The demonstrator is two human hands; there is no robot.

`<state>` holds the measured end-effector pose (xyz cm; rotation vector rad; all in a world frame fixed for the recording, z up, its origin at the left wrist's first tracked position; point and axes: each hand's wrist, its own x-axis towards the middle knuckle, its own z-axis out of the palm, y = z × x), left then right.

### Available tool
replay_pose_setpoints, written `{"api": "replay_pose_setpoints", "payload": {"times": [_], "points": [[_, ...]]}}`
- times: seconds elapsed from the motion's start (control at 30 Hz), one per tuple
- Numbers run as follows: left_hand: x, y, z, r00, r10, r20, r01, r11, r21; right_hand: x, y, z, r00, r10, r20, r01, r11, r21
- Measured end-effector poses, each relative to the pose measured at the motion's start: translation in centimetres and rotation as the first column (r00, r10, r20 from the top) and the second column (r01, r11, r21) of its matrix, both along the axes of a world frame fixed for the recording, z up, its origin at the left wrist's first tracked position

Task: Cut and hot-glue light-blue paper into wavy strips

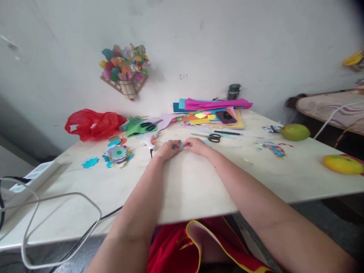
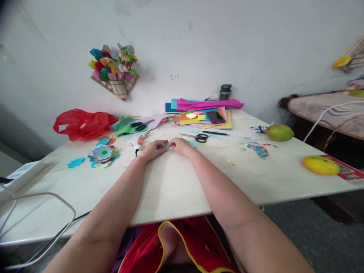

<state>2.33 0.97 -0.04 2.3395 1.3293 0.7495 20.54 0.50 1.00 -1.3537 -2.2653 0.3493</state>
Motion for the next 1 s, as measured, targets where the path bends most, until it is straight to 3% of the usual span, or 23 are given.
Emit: {"api": "replay_pose_setpoints", "payload": {"times": [0.13, 0.43, 0.8, 1.0], "points": [[0.1, -0.2, 0.2, 0.997, 0.029, -0.067, -0.026, 0.999, 0.043, -0.6, 0.2, -0.5, 0.995, -0.102, -0.009, 0.1, 0.989, -0.111], [0.0, -0.3, 0.4, 0.979, 0.126, -0.163, -0.12, 0.992, 0.044, -1.1, -0.1, -0.1, 0.976, -0.217, 0.016, 0.217, 0.966, -0.143], [-0.5, 0.3, -0.5, 0.96, 0.206, -0.187, -0.197, 0.978, 0.065, -1.4, 0.3, -0.5, 0.972, -0.227, 0.052, 0.232, 0.967, -0.103], [-1.0, 0.4, -0.3, 0.954, 0.179, -0.239, -0.164, 0.983, 0.081, -1.2, 0.5, -0.7, 0.978, -0.2, 0.062, 0.205, 0.974, -0.094]]}}
